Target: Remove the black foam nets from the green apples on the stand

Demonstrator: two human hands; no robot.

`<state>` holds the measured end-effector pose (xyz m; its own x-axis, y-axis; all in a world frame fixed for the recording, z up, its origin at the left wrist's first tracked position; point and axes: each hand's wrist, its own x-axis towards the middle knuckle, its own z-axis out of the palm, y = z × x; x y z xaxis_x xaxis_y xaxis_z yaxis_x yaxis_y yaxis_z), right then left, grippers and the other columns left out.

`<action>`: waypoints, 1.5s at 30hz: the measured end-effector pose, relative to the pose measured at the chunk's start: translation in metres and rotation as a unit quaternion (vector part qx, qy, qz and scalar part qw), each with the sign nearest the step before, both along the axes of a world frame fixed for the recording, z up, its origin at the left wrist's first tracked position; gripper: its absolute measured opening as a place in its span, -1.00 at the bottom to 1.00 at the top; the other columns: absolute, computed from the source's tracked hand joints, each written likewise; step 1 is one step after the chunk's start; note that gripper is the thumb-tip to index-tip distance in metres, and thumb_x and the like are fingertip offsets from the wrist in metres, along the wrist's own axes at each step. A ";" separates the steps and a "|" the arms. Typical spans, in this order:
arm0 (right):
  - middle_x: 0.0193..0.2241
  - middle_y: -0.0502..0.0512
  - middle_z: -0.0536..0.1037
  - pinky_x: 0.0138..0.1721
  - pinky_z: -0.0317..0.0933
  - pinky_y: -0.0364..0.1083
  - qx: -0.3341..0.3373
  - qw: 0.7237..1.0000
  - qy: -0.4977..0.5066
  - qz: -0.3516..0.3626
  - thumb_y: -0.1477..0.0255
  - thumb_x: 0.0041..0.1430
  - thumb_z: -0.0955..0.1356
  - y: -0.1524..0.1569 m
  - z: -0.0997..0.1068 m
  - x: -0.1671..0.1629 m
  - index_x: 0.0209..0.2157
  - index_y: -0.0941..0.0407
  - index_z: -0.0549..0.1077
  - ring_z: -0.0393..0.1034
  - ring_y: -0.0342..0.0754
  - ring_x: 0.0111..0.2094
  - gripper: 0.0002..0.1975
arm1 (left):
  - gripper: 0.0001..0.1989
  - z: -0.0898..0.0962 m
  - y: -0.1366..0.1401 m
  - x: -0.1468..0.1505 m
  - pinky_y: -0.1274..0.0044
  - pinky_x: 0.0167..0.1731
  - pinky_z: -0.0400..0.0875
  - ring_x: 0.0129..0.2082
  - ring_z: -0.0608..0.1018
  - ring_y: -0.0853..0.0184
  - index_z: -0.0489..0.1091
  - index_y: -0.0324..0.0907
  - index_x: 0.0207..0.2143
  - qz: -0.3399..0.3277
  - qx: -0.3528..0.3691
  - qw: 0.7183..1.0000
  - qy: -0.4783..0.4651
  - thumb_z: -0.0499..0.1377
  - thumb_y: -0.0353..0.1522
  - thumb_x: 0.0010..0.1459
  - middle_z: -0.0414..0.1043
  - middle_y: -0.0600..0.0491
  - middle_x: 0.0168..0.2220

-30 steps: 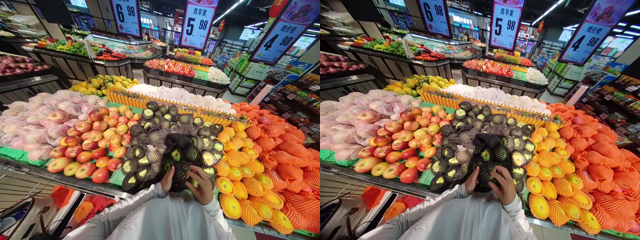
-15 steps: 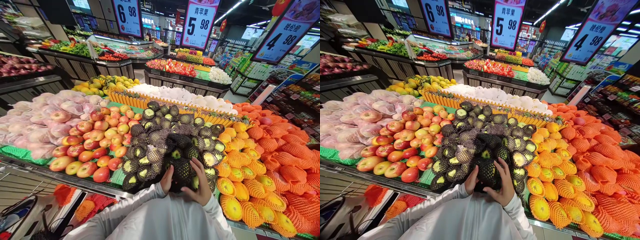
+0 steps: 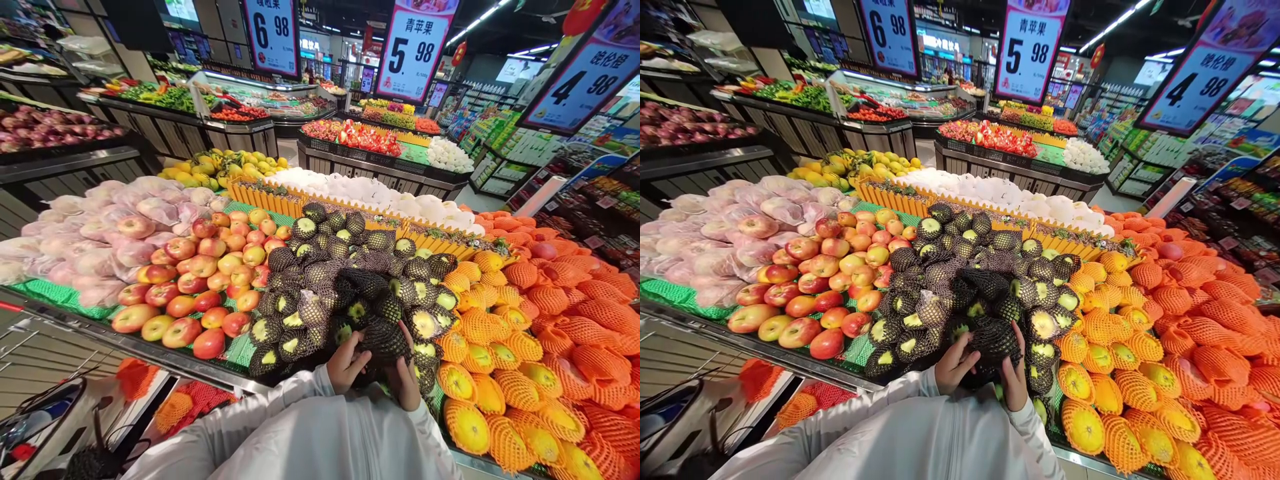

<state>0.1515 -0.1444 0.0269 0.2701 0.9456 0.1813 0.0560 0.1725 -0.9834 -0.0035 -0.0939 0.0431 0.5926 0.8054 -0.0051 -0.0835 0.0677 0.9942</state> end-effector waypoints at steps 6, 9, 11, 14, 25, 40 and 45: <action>0.15 0.12 0.39 0.12 0.24 0.19 -0.025 0.969 0.241 0.047 0.05 0.18 0.28 0.001 0.014 -0.008 0.31 -0.10 0.02 0.33 0.11 0.13 -0.29 | -0.56 -0.006 0.002 -0.001 0.60 -0.68 0.31 -0.64 0.31 0.50 0.18 -0.15 -0.25 0.019 0.019 0.999 -0.018 0.05 0.05 0.19 0.28 0.09 -0.40; 0.12 0.11 0.42 0.15 0.19 0.20 -0.041 0.958 0.273 0.075 0.05 0.05 0.39 0.000 0.020 -0.010 0.30 -0.12 0.05 0.30 0.14 0.15 -0.17 | -0.57 -0.009 0.004 -0.003 0.65 -0.76 0.19 -0.71 0.27 0.53 0.17 -0.15 -0.25 0.040 0.020 0.999 -0.002 0.06 0.04 0.19 0.27 0.16 -0.50; 0.11 0.14 0.43 0.14 0.20 0.24 -0.054 0.956 0.276 0.082 -0.02 -0.01 0.40 -0.001 0.019 -0.012 0.29 -0.10 0.07 0.31 0.18 0.14 -0.12 | -0.59 -0.009 0.005 -0.004 0.66 -0.76 0.15 -0.74 0.26 0.53 0.15 -0.15 -0.23 0.060 0.017 0.998 0.014 0.03 0.02 0.22 0.27 0.19 -0.55; 0.12 0.18 0.42 0.11 0.22 0.26 -0.065 0.958 0.267 0.082 -0.12 -0.05 0.37 -0.003 0.012 -0.014 0.29 -0.09 0.08 0.31 0.22 0.14 -0.08 | -0.63 -0.008 0.007 -0.006 0.64 -0.74 0.05 -0.75 0.21 0.52 0.14 -0.14 -0.23 0.092 0.031 0.994 0.043 0.01 -0.02 0.25 0.19 0.25 -0.63; 0.16 0.20 0.33 0.19 0.15 0.19 -0.055 0.994 0.067 0.066 0.19 -0.12 0.52 0.000 -0.002 0.002 0.24 -0.02 0.05 0.29 0.15 0.14 -0.07 | -0.84 -0.005 0.012 -0.006 0.57 -0.54 0.22 -0.57 0.37 0.42 0.23 -0.14 -0.33 0.159 0.151 0.969 0.113 0.08 -0.25 0.23 0.37 0.12 -0.53; 0.21 0.32 0.14 0.18 0.15 0.22 -0.029 0.974 -0.221 0.029 0.24 -0.15 0.53 0.004 0.021 0.009 0.33 0.08 -0.17 0.18 0.25 0.19 0.14 | -0.16 0.004 0.016 -0.016 0.05 0.22 0.01 0.33 0.08 -0.14 -0.05 -0.10 0.33 0.014 0.445 0.877 0.182 0.15 -0.16 0.01 0.05 -0.15 0.34; 0.22 0.35 0.10 0.08 0.26 0.21 0.014 0.983 -0.170 0.068 0.08 -0.25 0.57 0.013 0.028 0.003 0.35 0.01 -0.28 0.28 0.24 0.11 0.30 | -0.09 -0.011 0.029 -0.019 0.26 0.09 0.33 0.13 0.43 0.01 0.06 -0.13 0.24 0.057 0.397 0.910 0.110 0.29 -0.01 -0.09 0.33 -0.21 0.15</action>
